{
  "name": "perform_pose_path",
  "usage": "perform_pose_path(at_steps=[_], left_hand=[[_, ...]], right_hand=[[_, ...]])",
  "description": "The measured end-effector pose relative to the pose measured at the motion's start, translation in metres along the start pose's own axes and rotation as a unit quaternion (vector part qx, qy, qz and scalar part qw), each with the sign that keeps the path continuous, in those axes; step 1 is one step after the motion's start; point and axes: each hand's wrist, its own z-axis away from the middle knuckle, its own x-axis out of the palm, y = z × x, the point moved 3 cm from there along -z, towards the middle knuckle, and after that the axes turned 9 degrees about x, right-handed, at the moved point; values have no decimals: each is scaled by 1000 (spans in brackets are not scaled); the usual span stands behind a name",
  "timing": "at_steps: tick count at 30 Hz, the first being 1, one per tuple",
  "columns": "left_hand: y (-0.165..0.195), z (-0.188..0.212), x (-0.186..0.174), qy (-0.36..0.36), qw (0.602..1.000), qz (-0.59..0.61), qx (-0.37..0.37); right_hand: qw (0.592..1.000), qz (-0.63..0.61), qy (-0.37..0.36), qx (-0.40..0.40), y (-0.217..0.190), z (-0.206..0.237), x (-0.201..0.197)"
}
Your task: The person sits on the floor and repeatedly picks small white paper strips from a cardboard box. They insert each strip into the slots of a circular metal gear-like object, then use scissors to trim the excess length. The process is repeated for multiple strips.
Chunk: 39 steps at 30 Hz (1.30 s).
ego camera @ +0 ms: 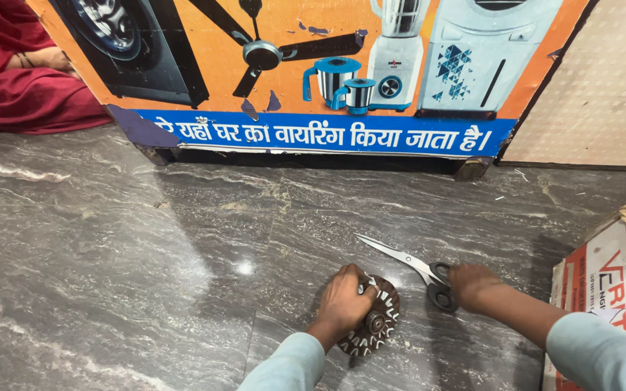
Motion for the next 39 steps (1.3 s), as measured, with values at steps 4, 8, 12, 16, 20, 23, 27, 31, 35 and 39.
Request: perform_pose_path(at_steps=[4, 8, 12, 16, 20, 23, 27, 31, 35, 39], left_hand=[[8, -6, 4, -10, 1000, -21, -11], [23, -12, 1, -15, 999, -50, -10], [44, -6, 0, -31, 989, -134, -61], [58, -3, -5, -44, 981, -173, -80], [57, -9, 0, -30, 983, -166, -75], [51, -19, 8, -26, 984, -169, -57], [39, -29, 16, -41, 987, -154, -12], [35, -34, 17, -50, 977, -194, 72], [29, -39, 13, -99, 966, -213, 110], [28, -48, 16, -127, 956, -235, 124]], right_hand=[[997, -33, -73, 13, 13, 9, 11], [998, -28, -52, -24, 11, 12, 7], [996, -72, -35, -35, 1, 4, 14], [995, -62, 64, -49, -11, -5, 24], [994, -75, 39, -66, -10, -15, 25], [989, -125, -53, -61, -8, -24, 24], [973, -218, -63, -32, -7, -27, 29], [917, -363, -166, 0, 2, -29, 34], [848, -483, -220, 6, 0, -21, 32], [813, -539, -220, 21, -12, 1, 27]])
